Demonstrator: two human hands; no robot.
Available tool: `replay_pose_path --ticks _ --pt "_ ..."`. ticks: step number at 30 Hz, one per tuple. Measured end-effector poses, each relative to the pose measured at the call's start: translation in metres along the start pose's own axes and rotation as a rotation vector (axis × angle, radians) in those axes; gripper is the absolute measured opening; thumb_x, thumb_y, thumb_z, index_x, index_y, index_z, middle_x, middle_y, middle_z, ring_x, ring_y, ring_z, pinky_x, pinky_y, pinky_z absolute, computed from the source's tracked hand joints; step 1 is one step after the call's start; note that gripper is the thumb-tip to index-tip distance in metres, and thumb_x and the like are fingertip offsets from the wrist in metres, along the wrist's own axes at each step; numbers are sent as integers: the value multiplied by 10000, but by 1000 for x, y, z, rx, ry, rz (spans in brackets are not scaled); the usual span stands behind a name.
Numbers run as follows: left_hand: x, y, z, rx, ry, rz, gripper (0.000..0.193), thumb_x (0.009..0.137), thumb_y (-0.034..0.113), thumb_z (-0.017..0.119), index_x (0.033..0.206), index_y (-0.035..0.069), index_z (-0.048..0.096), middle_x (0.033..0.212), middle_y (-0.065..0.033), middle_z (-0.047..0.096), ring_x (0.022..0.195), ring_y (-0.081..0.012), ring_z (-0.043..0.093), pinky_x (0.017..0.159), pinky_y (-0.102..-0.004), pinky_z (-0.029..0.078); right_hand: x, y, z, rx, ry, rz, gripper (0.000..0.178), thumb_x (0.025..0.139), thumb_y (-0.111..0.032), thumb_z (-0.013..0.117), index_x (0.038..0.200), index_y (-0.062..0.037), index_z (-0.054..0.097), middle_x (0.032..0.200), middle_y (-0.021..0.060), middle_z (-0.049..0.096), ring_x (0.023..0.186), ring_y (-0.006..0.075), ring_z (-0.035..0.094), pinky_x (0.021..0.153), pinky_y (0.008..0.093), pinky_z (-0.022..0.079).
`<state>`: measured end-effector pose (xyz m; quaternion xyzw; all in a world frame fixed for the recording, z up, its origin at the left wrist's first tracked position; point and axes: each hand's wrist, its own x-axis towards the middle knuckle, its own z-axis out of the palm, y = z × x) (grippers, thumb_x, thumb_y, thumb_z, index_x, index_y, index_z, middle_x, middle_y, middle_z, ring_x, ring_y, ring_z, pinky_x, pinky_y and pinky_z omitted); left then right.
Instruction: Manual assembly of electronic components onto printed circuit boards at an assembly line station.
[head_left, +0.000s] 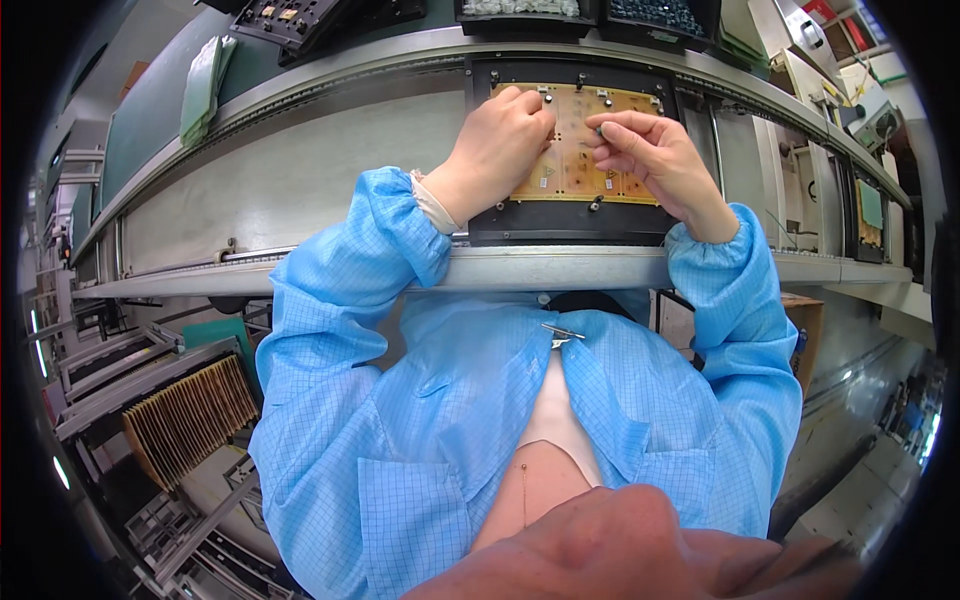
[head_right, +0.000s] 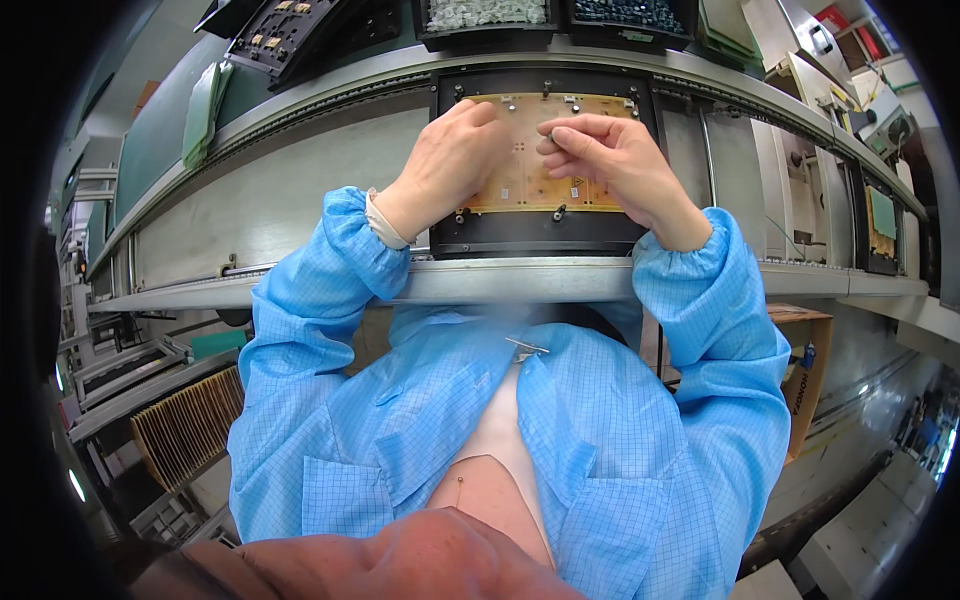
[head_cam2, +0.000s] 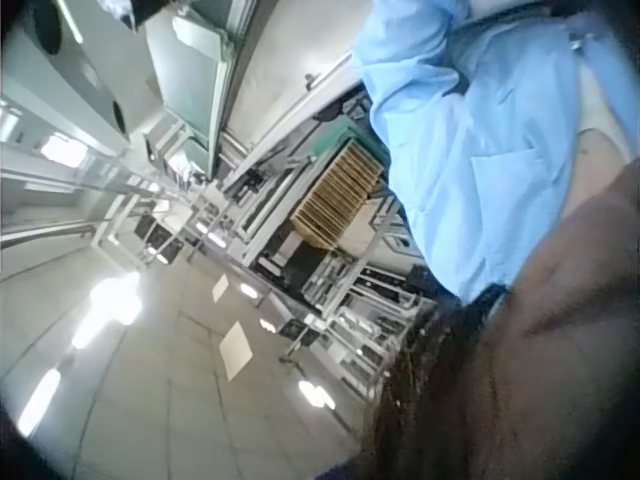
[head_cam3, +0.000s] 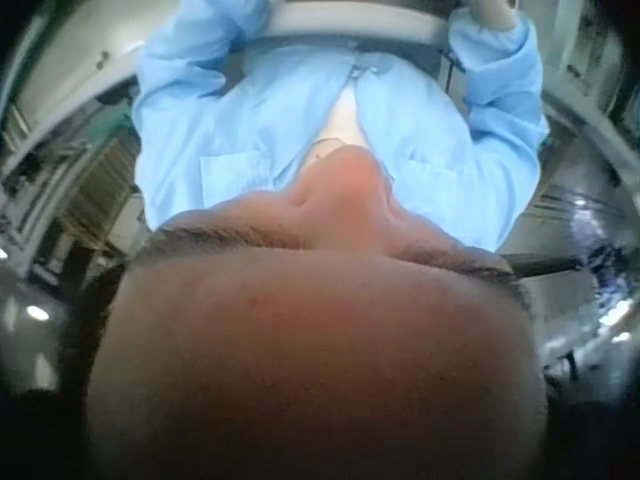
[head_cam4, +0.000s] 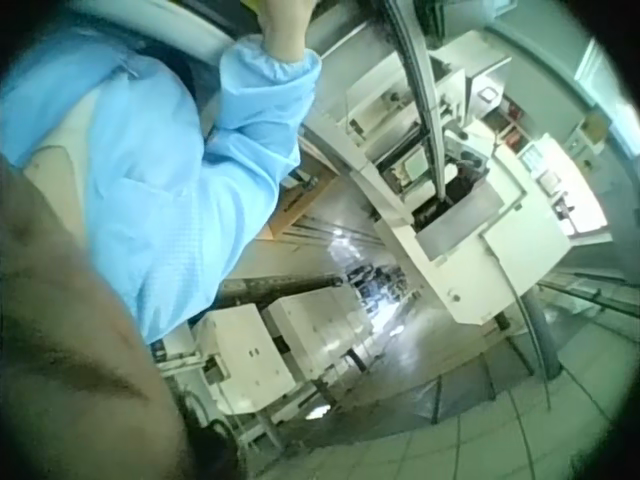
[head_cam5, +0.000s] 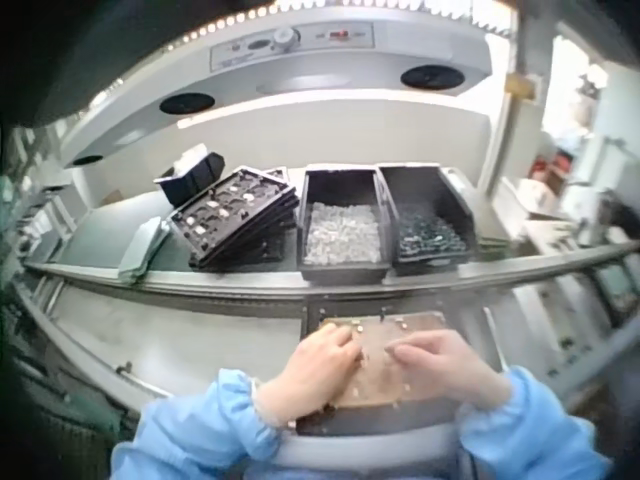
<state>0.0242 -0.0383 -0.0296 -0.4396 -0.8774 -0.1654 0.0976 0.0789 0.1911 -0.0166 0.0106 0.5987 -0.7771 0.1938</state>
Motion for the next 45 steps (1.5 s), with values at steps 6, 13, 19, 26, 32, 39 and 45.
replay_pose_path --ticks 6,13,19,26,32,39,45 --pt "-9 -19 -14 -212 131 -37 51 784 129 698 790 81 684 875 -60 600 870 -252 595 789 -356 521 8 7 11 -86 -10 74 291 989 -180 617 1186 33 643 982 73 687 831 105 648 763 239 542" --pt "-28 -58 -20 -299 185 -164 63 821 148 692 852 99 717 899 -55 611 889 -256 614 777 -378 529 19 17 41 -434 152 -15 175 955 -98 650 1063 36 683 908 36 670 810 92 634 719 234 515" --pt "-33 -68 -17 -354 228 -167 63 829 138 678 852 92 714 900 -64 611 893 -261 615 782 -380 527 20 23 57 -982 299 -255 93 881 -75 711 943 -11 736 833 34 648 729 101 605 645 240 474" --pt "-37 -71 -18 -329 242 -149 66 826 141 688 847 84 714 891 -73 610 893 -268 615 784 -389 524 24 31 61 -1256 345 -439 118 846 -113 743 913 -16 745 735 60 577 611 155 509 578 284 424" --pt "-40 -74 -17 -271 229 -122 86 845 135 691 902 72 704 932 -68 612 893 -258 623 785 -367 525 25 33 63 -1287 368 -430 131 847 -129 747 895 -8 743 703 72 554 621 162 522 579 291 427" --pt "-42 -73 -17 -250 251 -115 89 842 146 694 886 72 715 911 -72 607 894 -258 612 797 -377 523 28 35 69 -1418 415 -475 147 842 -153 749 838 -6 733 708 91 583 657 212 566 608 336 455" --pt "-44 -74 -16 -234 237 -112 81 842 146 697 872 75 720 913 -69 609 890 -253 612 799 -375 522 30 39 73 -1491 457 -550 181 835 -161 756 762 -7 695 713 95 586 714 256 575 643 369 467"
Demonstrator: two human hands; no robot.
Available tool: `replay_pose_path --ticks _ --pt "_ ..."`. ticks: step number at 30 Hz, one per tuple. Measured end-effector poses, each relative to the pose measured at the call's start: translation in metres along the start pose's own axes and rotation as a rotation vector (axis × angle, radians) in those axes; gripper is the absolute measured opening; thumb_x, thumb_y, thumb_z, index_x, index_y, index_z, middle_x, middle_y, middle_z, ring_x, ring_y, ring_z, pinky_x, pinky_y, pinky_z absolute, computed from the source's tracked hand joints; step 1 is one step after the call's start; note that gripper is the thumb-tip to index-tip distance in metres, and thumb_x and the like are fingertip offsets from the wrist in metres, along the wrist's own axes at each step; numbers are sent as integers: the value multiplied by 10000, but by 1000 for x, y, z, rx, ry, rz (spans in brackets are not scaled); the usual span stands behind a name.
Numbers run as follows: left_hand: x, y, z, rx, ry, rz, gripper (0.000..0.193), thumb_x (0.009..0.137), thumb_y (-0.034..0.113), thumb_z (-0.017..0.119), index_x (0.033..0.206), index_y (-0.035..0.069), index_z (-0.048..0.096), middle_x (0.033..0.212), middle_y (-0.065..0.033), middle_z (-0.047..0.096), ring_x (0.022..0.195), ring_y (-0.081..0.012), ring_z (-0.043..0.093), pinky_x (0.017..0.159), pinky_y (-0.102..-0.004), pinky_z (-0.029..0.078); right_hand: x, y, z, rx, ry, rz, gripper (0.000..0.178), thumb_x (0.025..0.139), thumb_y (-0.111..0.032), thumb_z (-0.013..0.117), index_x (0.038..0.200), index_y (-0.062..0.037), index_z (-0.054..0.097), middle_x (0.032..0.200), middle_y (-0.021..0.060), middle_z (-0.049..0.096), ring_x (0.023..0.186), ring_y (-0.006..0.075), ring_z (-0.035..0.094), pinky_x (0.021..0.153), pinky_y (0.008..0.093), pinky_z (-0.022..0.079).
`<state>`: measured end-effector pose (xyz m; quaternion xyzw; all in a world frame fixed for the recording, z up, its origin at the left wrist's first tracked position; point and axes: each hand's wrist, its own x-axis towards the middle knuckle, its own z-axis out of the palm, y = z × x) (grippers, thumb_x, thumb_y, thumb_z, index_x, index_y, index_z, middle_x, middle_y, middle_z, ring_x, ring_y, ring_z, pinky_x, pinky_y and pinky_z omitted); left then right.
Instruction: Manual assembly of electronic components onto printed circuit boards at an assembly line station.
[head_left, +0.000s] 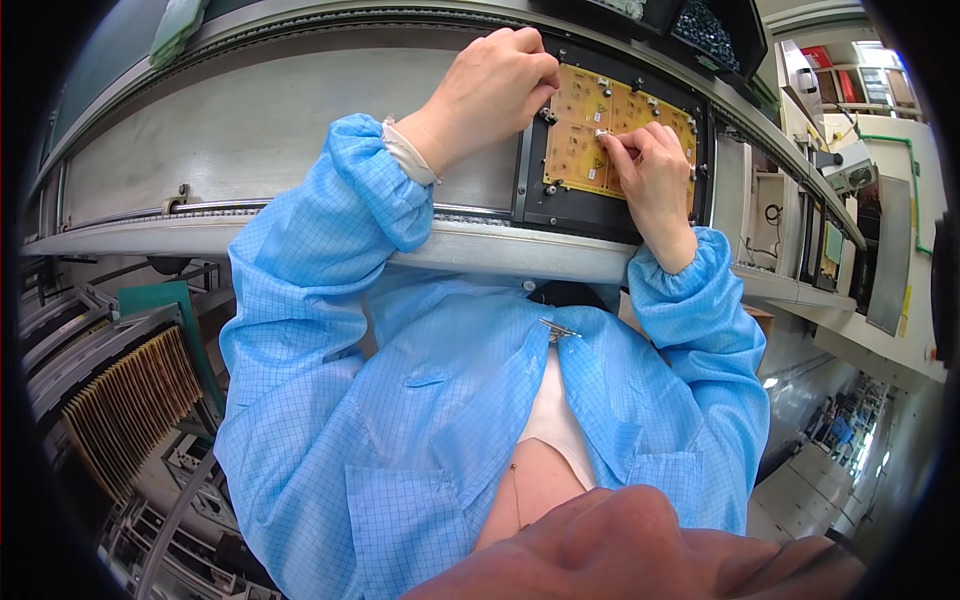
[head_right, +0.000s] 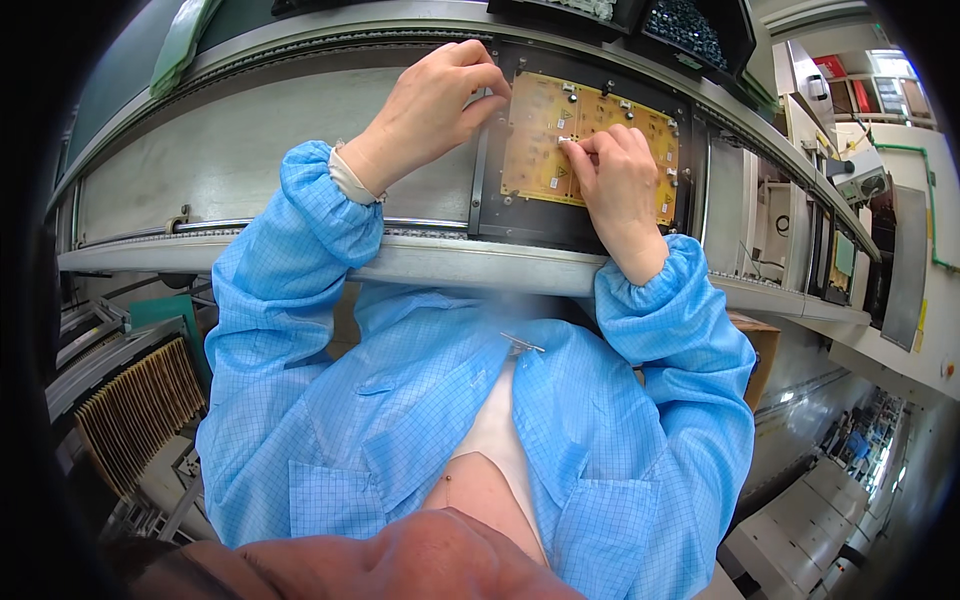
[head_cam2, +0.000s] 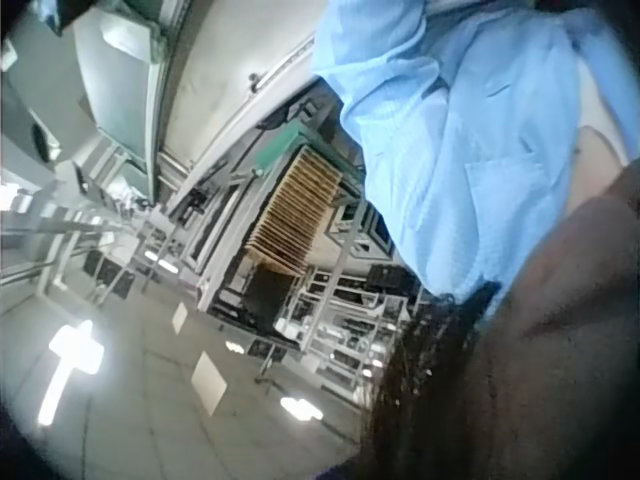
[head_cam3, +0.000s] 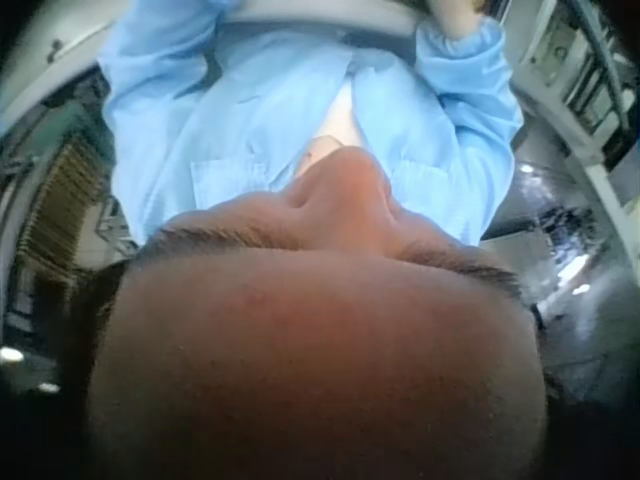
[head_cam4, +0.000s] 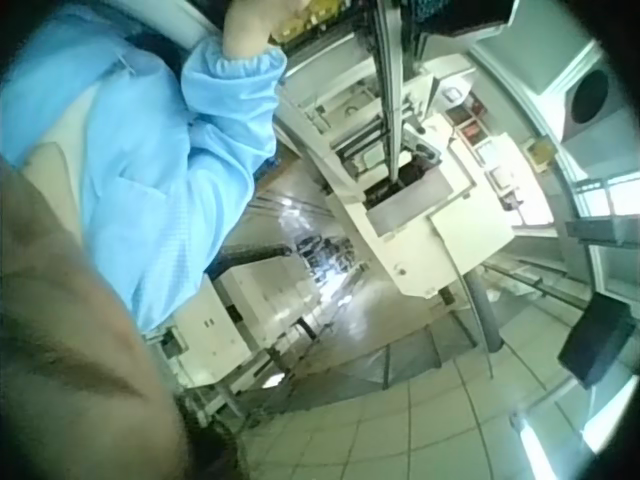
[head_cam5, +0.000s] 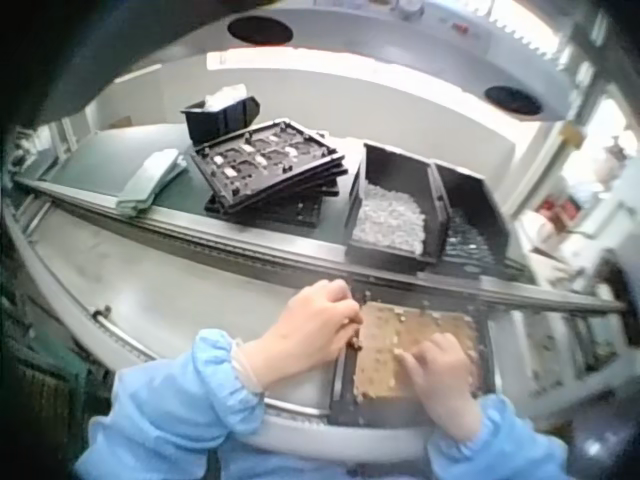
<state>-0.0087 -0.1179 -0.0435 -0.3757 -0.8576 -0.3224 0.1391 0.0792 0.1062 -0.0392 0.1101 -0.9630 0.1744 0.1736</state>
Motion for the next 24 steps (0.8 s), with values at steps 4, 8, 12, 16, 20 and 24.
replay_pose_path --ticks 4,8,12,16,20,24 --pt "0 -1 -1 -16 -15 -8 85 829 151 698 860 77 723 904 -74 614 884 -263 607 796 -391 522 -3 -2 0 -4 38 -54 193 820 -153 767 740 -11 665 723 93 576 729 272 563 642 382 465" --pt "0 -1 -7 -13 -23 -25 74 830 141 691 864 85 726 910 -79 613 891 -264 613 794 -389 525 -3 -3 -1 2 59 -84 176 814 -146 769 755 -14 669 737 95 577 732 276 558 642 382 465" --pt "-3 -6 -37 -103 34 -144 83 830 150 697 871 84 727 886 -72 635 829 -254 644 740 -375 535 3 -6 -13 69 75 -124 165 828 -130 752 758 -11 661 743 102 568 736 283 554 645 392 458" --pt "-4 -53 -80 -71 287 -360 90 851 155 707 896 82 735 846 -51 665 732 -197 645 671 -316 515 1 3 -20 139 -44 -186 117 872 -76 681 793 1 642 762 143 556 761 328 549 666 408 455" --pt "-23 -159 -142 292 741 -497 102 874 174 689 905 99 751 866 -46 679 761 -167 642 703 -305 501 0 4 -37 257 -57 -145 122 891 -67 661 807 20 641 776 147 567 745 316 551 652 389 445" --pt "-55 -252 -206 865 558 -880 585 808 511 712 1219 102 633 1271 -152 589 1189 -346 538 953 -474 467 -3 15 -57 240 -67 -84 118 899 -58 661 821 29 640 748 128 540 694 280 526 605 378 424"
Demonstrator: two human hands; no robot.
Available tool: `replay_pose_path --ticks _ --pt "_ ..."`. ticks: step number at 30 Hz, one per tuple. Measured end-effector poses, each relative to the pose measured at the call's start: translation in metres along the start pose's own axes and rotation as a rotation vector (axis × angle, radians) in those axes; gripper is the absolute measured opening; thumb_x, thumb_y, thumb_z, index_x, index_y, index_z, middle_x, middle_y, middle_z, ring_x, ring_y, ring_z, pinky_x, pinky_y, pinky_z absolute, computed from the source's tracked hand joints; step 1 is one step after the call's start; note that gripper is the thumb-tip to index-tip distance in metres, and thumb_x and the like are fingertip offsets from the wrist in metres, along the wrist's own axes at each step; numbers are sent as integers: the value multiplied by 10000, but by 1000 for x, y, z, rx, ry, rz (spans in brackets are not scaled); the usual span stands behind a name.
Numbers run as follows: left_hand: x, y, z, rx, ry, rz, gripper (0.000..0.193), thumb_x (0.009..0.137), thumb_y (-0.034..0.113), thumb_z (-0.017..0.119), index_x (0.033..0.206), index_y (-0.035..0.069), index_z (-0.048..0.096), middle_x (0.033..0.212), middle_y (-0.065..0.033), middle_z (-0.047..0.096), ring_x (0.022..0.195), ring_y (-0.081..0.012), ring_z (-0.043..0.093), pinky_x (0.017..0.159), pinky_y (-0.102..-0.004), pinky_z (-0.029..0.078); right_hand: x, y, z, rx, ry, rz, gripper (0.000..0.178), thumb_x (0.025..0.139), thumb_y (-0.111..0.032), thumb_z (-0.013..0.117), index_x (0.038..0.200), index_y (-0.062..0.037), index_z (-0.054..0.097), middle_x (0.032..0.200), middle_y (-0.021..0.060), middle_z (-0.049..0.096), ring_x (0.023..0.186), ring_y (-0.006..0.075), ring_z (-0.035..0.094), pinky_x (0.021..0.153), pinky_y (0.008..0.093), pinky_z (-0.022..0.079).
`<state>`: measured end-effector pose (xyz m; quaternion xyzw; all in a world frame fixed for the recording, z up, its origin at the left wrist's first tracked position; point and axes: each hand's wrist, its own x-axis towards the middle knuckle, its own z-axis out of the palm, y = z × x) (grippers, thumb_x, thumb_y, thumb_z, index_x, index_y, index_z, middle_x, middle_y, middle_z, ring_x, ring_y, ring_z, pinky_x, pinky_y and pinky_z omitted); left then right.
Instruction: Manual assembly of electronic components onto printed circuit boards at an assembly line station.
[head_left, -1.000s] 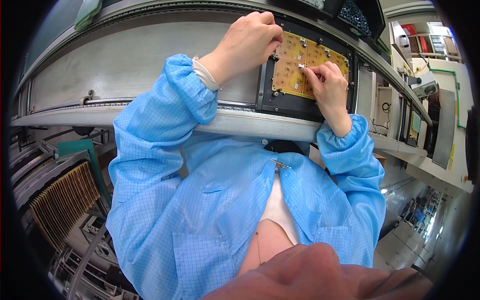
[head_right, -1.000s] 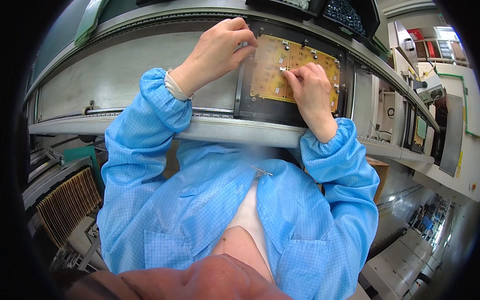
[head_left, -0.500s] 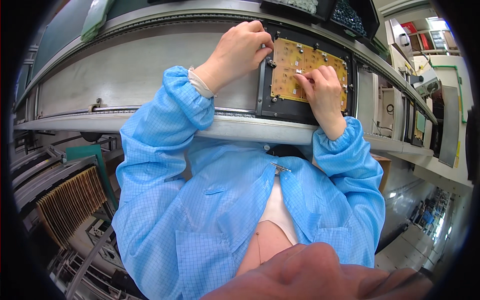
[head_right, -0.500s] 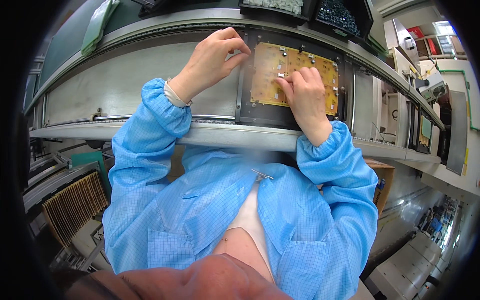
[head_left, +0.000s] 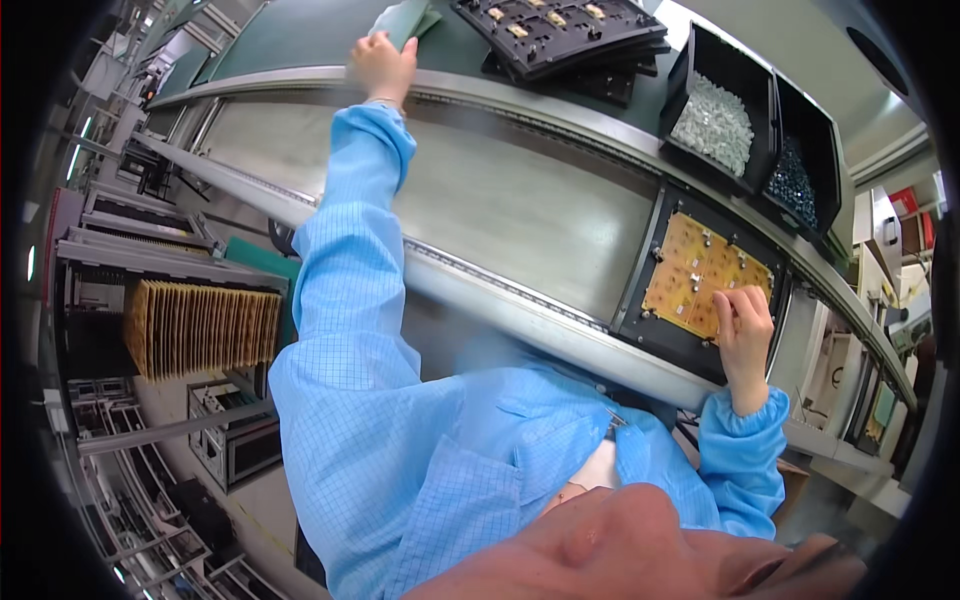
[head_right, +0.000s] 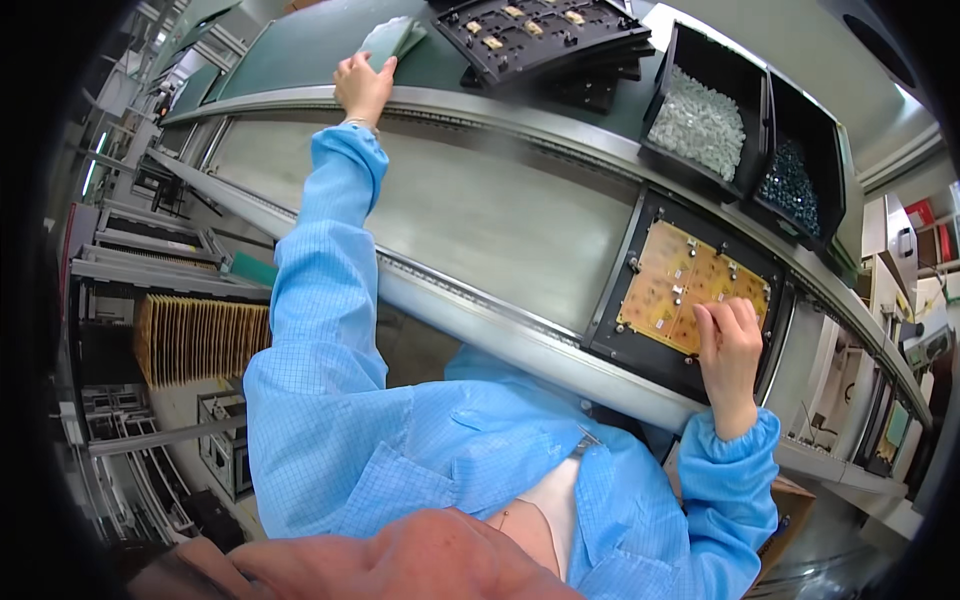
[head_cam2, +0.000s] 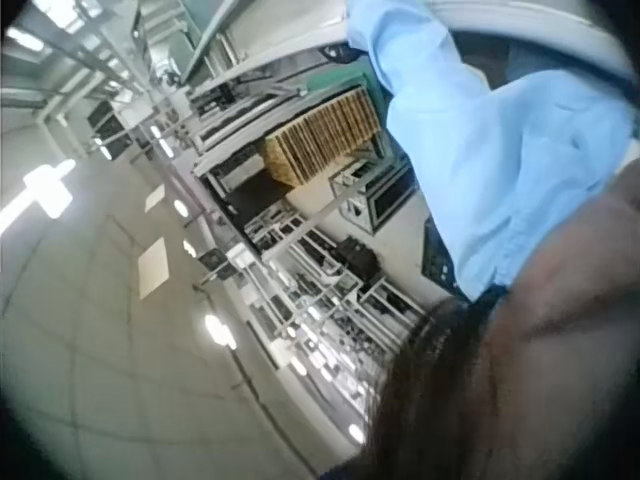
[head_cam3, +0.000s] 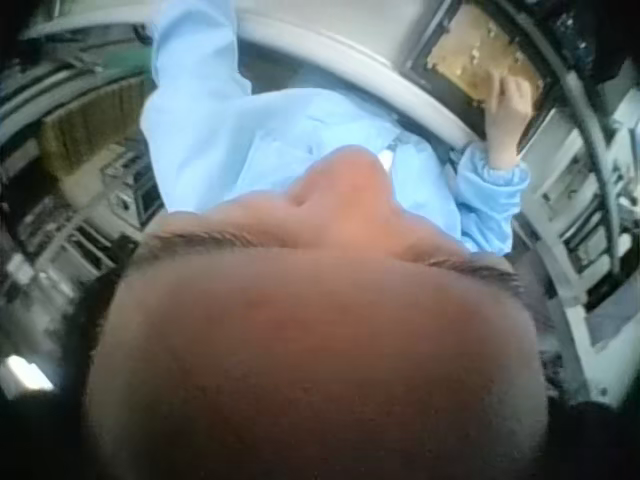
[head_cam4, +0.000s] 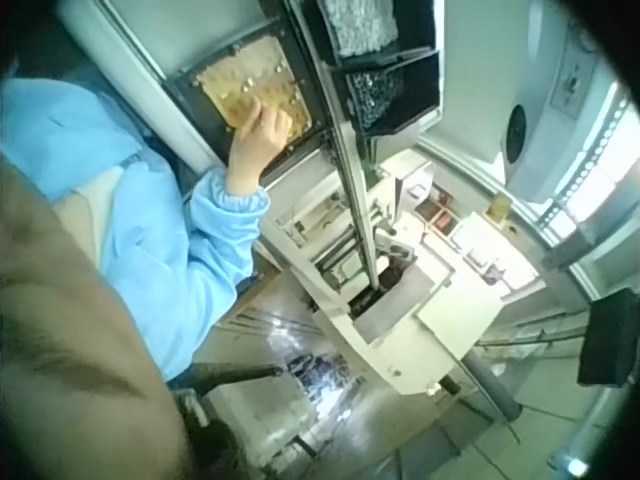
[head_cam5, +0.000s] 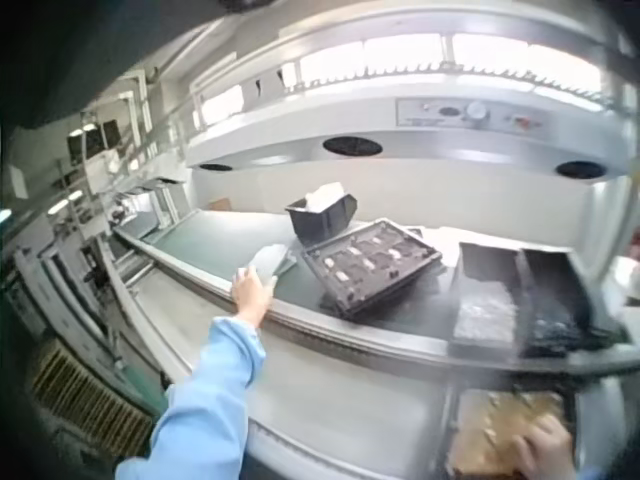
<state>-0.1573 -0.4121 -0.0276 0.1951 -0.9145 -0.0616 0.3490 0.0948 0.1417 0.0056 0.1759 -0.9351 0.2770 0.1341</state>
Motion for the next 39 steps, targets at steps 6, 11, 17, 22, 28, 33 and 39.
replay_pose_path --ticks 6,11,17,22,28,33,39 --pt "52 -23 5 253 -463 -55 744 708 655 736 1140 51 672 1158 -195 673 1112 -369 631 914 -474 512 -34 19 -26 -131 46 142 140 911 -67 646 806 24 631 737 121 537 695 288 526 613 383 425" --pt "97 -71 25 212 -547 228 598 840 579 639 1005 6 684 1041 -232 697 995 -399 666 856 -487 495 -52 38 -37 -107 105 187 128 898 -83 659 810 10 646 736 134 560 714 310 560 634 387 435" --pt "118 -84 26 301 -383 323 436 985 396 404 1013 23 629 1061 -238 679 994 -462 628 859 -559 483 -62 45 -48 -164 126 208 128 890 -100 675 832 12 658 762 140 572 725 326 556 638 397 444" --pt "85 -50 -65 284 -97 207 396 1005 371 323 1039 113 621 1045 -234 678 970 -496 611 785 -589 482 -77 54 -65 -193 204 250 123 899 -98 671 853 15 668 794 125 602 732 275 589 636 362 465" --pt "10 -12 -193 -533 -29 396 370 1042 310 489 1211 12 629 1021 -90 709 894 -197 658 807 -317 510 -72 56 -72 221 236 487 170 951 -124 643 1059 -1 686 960 87 690 906 135 639 792 270 512" --pt "-122 168 -215 -1053 -788 363 290 1040 217 515 1151 -17 645 975 -21 649 921 -85 576 836 -230 449 -25 39 -56 818 220 283 380 998 -174 590 1316 27 537 1166 112 659 1041 158 636 925 283 498" --pt "-168 303 -204 -1164 -1117 660 235 1022 158 493 1076 -38 611 893 -32 624 853 -78 544 790 -228 444 1 62 -99 977 153 153 358 1004 -197 588 1299 6 562 1151 76 670 1000 95 633 884 241 502"
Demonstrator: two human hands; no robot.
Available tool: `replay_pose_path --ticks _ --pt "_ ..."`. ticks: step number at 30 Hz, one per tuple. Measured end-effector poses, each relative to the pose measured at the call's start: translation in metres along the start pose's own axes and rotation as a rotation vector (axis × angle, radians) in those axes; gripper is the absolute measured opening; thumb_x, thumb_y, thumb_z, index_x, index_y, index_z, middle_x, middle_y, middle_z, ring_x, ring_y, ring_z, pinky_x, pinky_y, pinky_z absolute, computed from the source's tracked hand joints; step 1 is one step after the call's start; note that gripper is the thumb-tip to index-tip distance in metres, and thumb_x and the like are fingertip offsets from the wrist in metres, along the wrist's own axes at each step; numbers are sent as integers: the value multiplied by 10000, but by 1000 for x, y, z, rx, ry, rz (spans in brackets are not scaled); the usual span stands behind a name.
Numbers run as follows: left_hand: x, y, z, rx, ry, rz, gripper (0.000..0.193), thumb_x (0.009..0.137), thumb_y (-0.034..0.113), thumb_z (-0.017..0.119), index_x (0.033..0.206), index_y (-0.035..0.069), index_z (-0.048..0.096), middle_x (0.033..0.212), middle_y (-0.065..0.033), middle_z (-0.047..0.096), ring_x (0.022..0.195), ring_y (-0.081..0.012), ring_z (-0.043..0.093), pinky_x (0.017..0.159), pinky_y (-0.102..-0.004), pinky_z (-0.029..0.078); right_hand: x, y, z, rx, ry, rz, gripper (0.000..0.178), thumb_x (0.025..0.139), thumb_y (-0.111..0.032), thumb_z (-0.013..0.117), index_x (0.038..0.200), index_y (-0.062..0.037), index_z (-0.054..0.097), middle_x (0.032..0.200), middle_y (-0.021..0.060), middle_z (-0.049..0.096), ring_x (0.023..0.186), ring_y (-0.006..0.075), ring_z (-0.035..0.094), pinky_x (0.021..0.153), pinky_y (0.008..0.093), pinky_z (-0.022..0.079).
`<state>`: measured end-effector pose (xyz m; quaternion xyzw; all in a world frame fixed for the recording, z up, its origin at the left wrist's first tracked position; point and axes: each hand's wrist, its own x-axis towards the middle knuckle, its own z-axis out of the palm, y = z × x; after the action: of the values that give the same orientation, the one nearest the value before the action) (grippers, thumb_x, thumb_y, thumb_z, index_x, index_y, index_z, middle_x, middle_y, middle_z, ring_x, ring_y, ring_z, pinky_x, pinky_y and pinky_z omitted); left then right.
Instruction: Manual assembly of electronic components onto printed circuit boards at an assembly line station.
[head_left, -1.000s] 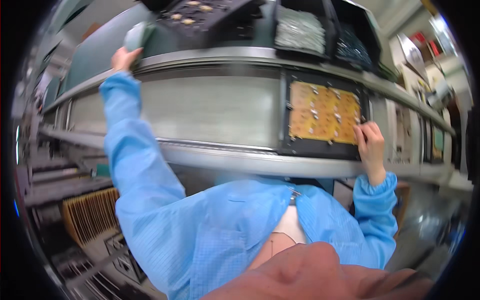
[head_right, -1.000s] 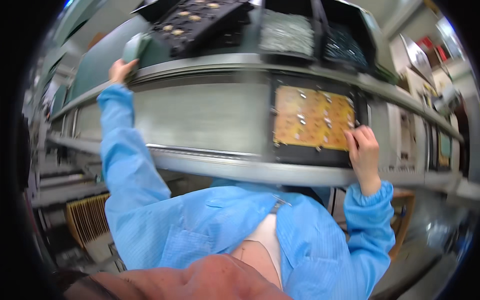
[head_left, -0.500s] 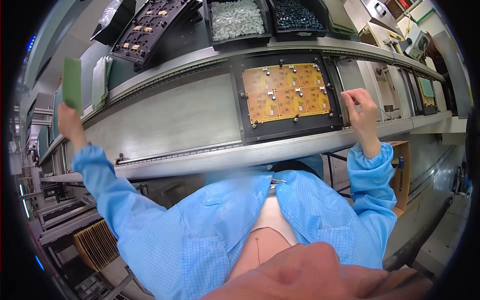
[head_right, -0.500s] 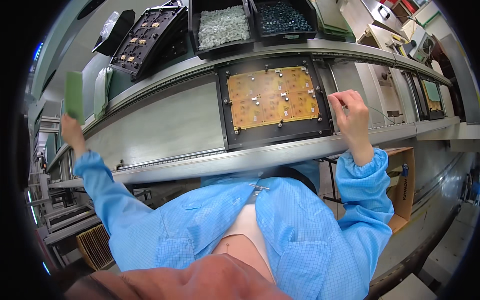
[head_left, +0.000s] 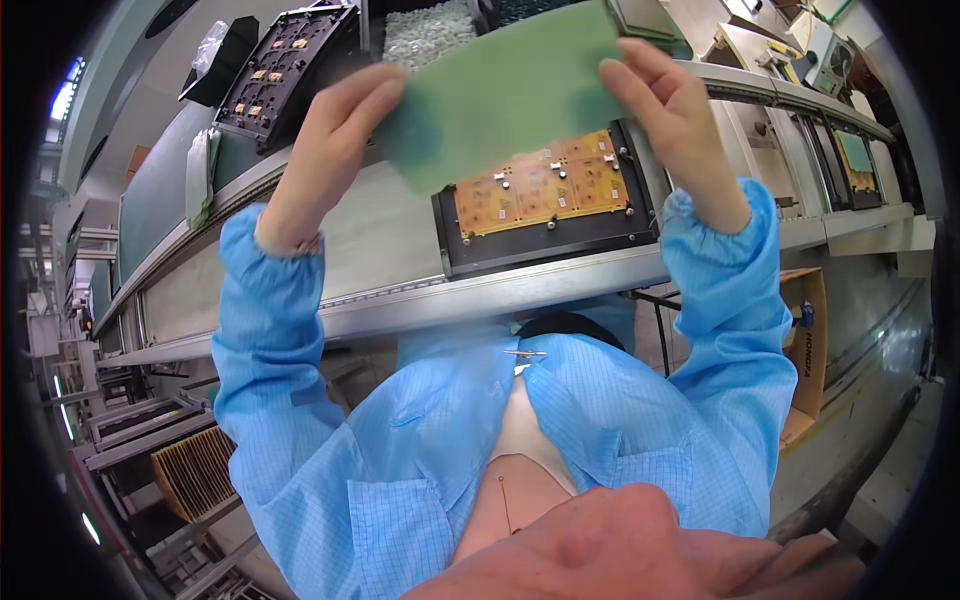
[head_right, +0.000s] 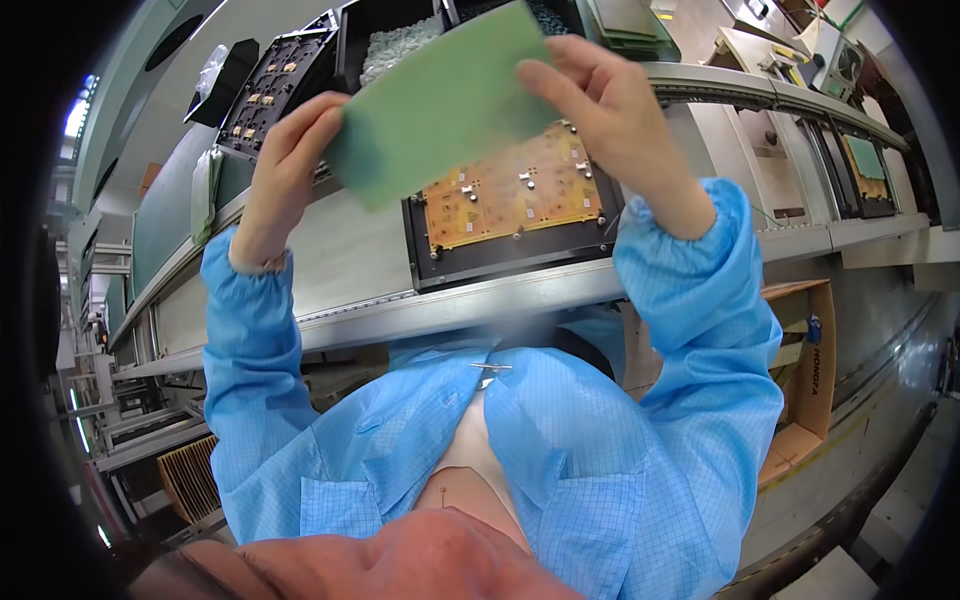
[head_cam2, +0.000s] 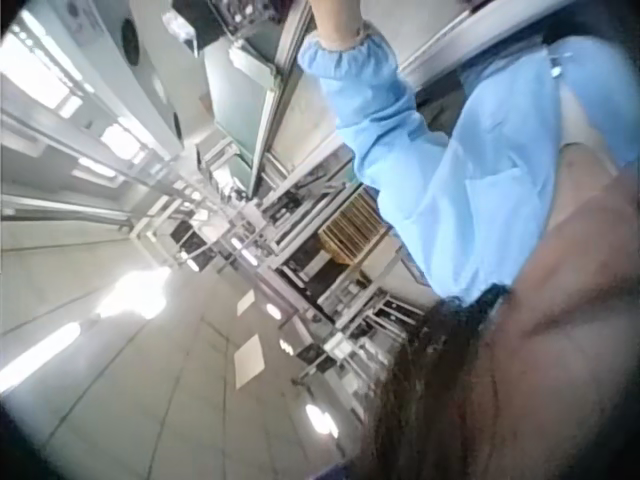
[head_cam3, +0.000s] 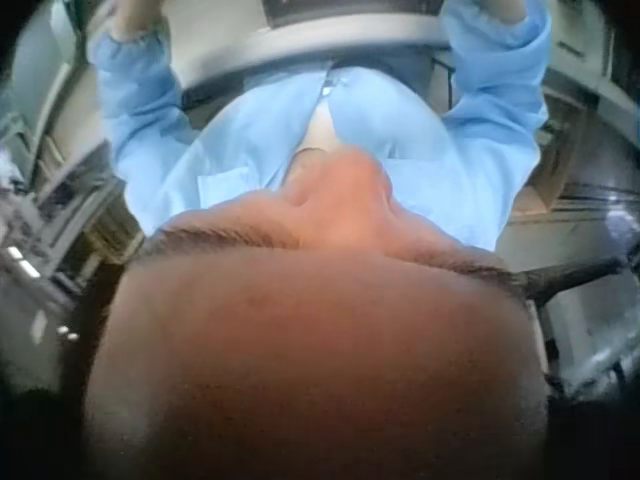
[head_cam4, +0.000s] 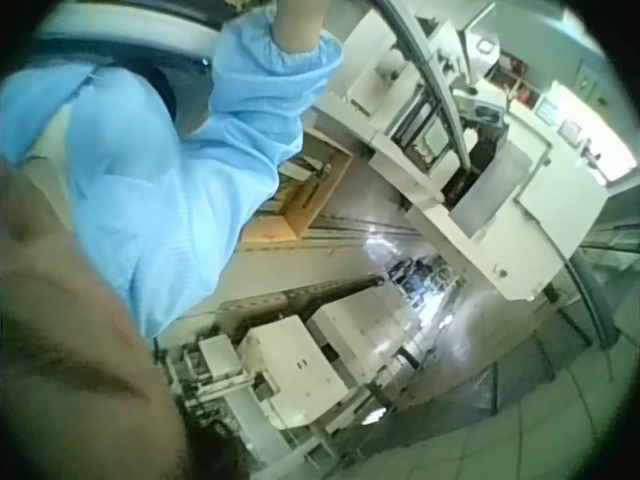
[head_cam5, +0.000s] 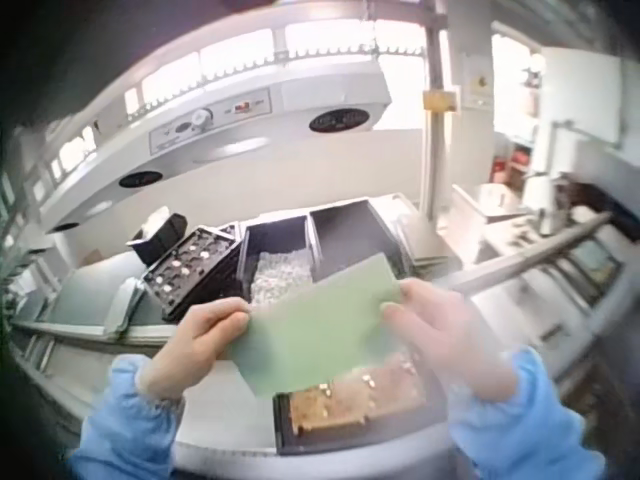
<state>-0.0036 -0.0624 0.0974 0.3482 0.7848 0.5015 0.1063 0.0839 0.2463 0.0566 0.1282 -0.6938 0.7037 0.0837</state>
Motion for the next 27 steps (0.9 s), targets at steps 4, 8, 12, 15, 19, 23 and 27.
replay_pose_path --ticks 4,8,12,15,19,23,27 --pt "42 15 33 37 13 94 283 966 230 602 1121 -6 620 971 -62 642 907 -139 596 832 -280 474 -3 -6 -30 -150 106 -84 277 984 -183 621 1180 12 640 975 27 716 887 52 644 818 192 494" --pt "56 26 73 794 -13 502 762 712 401 847 1318 65 533 1302 -139 529 1175 -336 545 981 -403 464 -16 14 -37 -122 250 -15 278 981 -186 626 1152 32 647 946 44 722 857 56 643 793 194 495" --pt "63 13 100 946 -15 510 958 637 450 876 1405 90 431 1305 -127 510 1189 -337 515 966 -444 475 -22 38 -39 16 281 105 308 977 -212 636 1156 38 643 969 57 720 864 66 647 789 211 505" --pt "64 9 107 880 -77 445 891 607 391 881 1337 58 492 1254 -155 534 1134 -348 524 967 -467 448 -24 49 -45 124 221 162 368 986 -294 623 1192 11 633 1030 72 712 896 100 659 819 242 517" --pt "51 -6 116 790 -119 276 858 589 355 891 1304 39 535 1242 -175 569 1147 -358 511 972 -445 467 -24 74 -82 40 194 271 400 991 -364 602 1199 -24 638 1021 73 709 892 108 658 819 252 519" --pt "46 -25 124 769 -179 167 876 570 329 899 1310 40 531 1263 -167 567 1163 -344 507 985 -431 469 -29 97 -106 -50 347 285 410 990 -412 589 1176 -52 649 979 68 704 835 112 641 794 254 518" --pt "44 -33 131 744 -217 111 860 581 309 896 1312 44 528 1282 -154 567 1183 -340 497 1017 -427 450 -32 103 -109 -10 351 316 403 990 -411 591 1166 -53 651 948 63 701 809 111 632 773 255 515"
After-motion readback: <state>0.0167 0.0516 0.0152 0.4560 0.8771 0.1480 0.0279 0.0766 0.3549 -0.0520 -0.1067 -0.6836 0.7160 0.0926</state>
